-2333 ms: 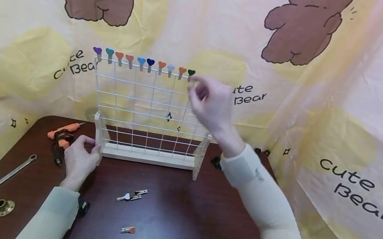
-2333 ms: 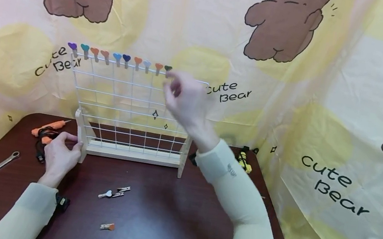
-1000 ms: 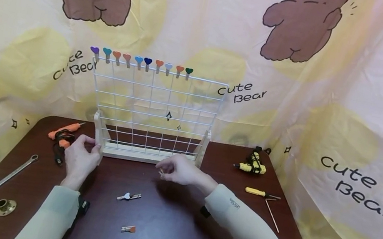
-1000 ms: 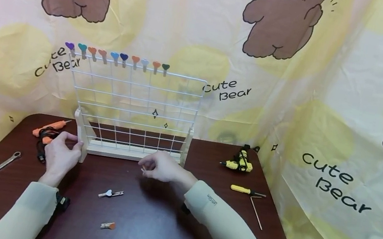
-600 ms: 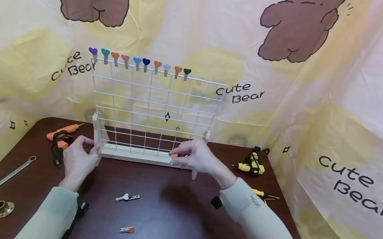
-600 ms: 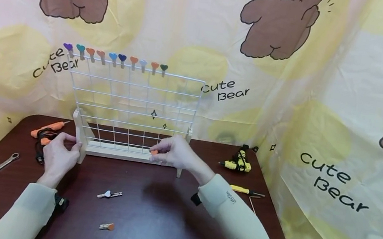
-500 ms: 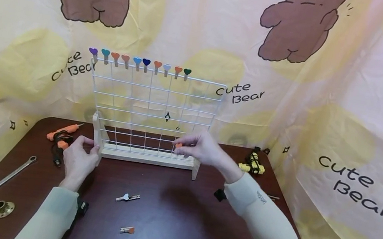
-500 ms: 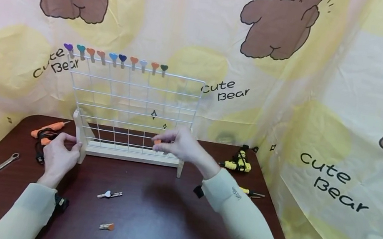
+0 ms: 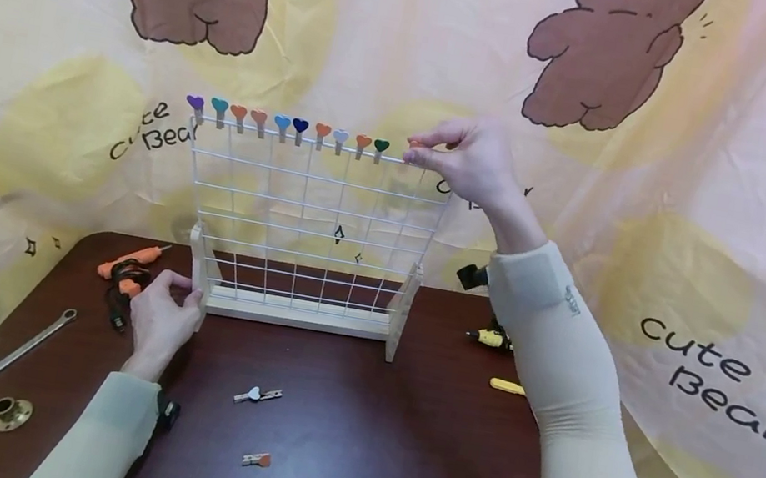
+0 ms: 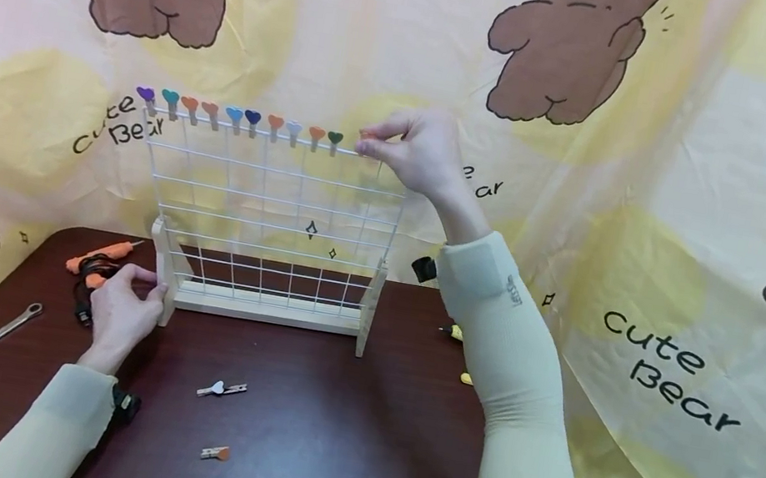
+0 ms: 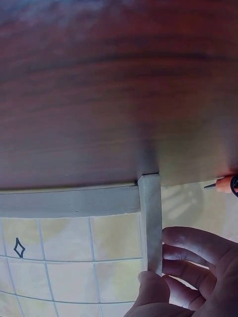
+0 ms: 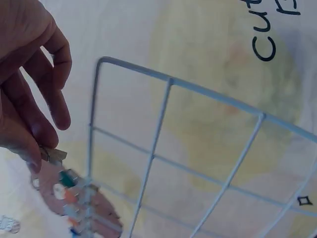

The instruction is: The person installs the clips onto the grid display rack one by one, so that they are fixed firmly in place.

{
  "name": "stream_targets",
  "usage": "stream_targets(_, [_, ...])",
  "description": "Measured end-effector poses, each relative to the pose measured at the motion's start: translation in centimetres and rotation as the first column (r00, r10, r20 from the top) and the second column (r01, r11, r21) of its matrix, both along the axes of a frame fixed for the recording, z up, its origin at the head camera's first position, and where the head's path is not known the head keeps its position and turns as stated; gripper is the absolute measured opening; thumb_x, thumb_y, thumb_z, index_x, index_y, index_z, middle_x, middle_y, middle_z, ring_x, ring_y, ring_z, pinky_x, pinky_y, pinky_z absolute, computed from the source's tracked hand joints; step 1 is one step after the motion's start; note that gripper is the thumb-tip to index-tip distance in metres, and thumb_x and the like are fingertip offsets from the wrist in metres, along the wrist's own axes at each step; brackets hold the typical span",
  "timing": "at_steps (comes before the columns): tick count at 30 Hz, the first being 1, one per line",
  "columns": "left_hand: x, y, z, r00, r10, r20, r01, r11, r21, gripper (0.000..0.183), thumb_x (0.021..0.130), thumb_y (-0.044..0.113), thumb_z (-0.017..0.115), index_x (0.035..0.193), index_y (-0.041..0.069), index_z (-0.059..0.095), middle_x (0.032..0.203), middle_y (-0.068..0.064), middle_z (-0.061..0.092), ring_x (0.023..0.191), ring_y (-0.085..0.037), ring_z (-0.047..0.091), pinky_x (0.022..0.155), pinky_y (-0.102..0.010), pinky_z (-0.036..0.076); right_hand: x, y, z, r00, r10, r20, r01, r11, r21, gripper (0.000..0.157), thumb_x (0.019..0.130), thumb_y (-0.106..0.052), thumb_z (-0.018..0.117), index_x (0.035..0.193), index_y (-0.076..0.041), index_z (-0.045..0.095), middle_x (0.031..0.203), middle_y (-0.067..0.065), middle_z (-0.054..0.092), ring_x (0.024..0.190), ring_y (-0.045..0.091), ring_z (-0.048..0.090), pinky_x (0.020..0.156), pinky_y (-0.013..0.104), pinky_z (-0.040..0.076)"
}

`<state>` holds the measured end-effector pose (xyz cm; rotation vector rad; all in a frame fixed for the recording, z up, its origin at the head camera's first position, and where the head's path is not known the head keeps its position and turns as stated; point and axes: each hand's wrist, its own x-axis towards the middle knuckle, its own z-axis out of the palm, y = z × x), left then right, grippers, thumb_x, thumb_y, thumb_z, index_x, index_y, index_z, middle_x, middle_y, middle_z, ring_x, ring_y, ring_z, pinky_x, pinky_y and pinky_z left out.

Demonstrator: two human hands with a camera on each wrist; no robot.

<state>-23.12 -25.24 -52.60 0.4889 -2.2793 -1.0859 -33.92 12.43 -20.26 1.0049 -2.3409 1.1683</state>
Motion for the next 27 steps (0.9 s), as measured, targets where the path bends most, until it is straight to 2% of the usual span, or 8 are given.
stream_targets(8, [-0.1,-0.2,-0.2,0.999,-0.005,0.045,0.004,1.000,0.009,0.022,0.097,0.021,0.072,0.112,0.005,0.070,0.109,-0.023,0.076,0.098,-0.042,0.066,0.080,-0.054,0.047,-2.1,-0.8,-0.9,0.997,-0.012,0.083,0.007,0.998,0.061,0.025,0.085,-0.017,0.091,0.106,-0.005,0.084,0.103,0.010,0.082,0.086,0.018,0.076,0.063,0.024,0.051])
stream_targets(11, [-0.2,-0.3,-0.2,0.999,0.001,0.036,-0.001,1.000,0.006,0.022,0.097,0.022,0.073,0.112,0.005,0.070,0.108,-0.023,0.076,0.098,-0.042,0.067,0.080,-0.054,0.048,-1.2,-0.5,-1.9,0.999,-0.030,0.013,0.031,0.999,-0.017,0.041,0.084,-0.021,0.093,0.121,-0.007,0.080,0.113,0.009,0.080,0.098,0.023,0.075,0.080,0.028,0.055])
stream_targets(14, [-0.3,-0.3,-0.3,1.000,0.001,0.027,-0.001,1.000,0.003,0.022,0.097,0.022,0.073,0.111,0.005,0.070,0.107,-0.022,0.077,0.097,-0.042,0.068,0.081,-0.055,0.048,0.4,-0.4,-3.8,0.982,-0.060,-0.181,0.028,0.984,-0.177,0.042,0.084,-0.018,0.092,0.122,-0.007,0.079,0.112,0.009,0.080,0.101,0.025,0.074,0.088,0.032,0.055])
stream_targets(17, [-0.3,-0.3,-0.3,1.000,-0.003,0.020,0.003,1.000,0.000,0.022,0.097,0.021,0.072,0.111,0.005,0.071,0.107,-0.022,0.077,0.097,-0.042,0.068,0.082,-0.054,0.048,2.2,-1.0,-6.9,0.928,-0.044,-0.370,-0.078,0.948,-0.308,0.026,0.084,-0.005,0.089,0.108,-0.002,0.081,0.102,0.012,0.081,0.087,0.025,0.075,0.080,0.032,0.057])
stream_targets(19, [-0.3,-0.2,-0.3,1.000,-0.002,0.019,0.002,1.000,-0.001,0.021,0.097,0.021,0.073,0.110,0.005,0.071,0.105,-0.022,0.077,0.096,-0.042,0.068,0.082,-0.053,0.048,3.2,-1.7,-9.8,0.914,0.049,-0.402,-0.188,0.931,-0.313,0.019,0.084,0.004,0.086,0.102,0.002,0.081,0.097,0.014,0.081,0.080,0.023,0.075,0.073,0.029,0.058])
stream_targets(22, [-0.3,-0.2,-0.3,1.000,-0.001,0.025,0.001,1.000,0.003,0.021,0.097,0.022,0.072,0.110,0.005,0.071,0.104,-0.021,0.077,0.096,-0.041,0.067,0.083,-0.052,0.047,4.5,-3.5,-15.0,0.936,0.210,-0.284,-0.276,0.936,-0.217,0.017,0.086,0.007,0.083,0.102,0.001,0.081,0.097,0.013,0.081,0.079,0.018,0.076,0.070,0.028,0.060])
stream_targets(25, [-0.2,-0.2,-0.1,1.000,-0.004,0.029,0.004,1.000,0.004,0.021,0.097,0.022,0.072,0.111,0.006,0.070,0.105,-0.021,0.077,0.098,-0.042,0.066,0.083,-0.051,0.045,5.5,-5.4,-20.6,0.954,0.282,-0.106,-0.286,0.958,-0.031,0.015,0.089,-0.002,0.083,0.103,-0.005,0.083,0.098,0.006,0.082,0.083,0.009,0.075,0.072,0.024,0.059])
stream_targets(27, [-0.2,-0.2,-0.1,0.999,-0.009,0.038,0.009,1.000,0.003,0.022,0.097,0.022,0.072,0.112,0.005,0.070,0.107,-0.021,0.077,0.099,-0.042,0.065,0.083,-0.051,0.045,6.1,-6.6,-23.8,0.952,0.304,0.030,-0.305,0.945,0.120,0.014,0.092,-0.009,0.082,0.106,-0.010,0.083,0.100,0.002,0.081,0.084,0.003,0.072,0.074,0.021,0.058])
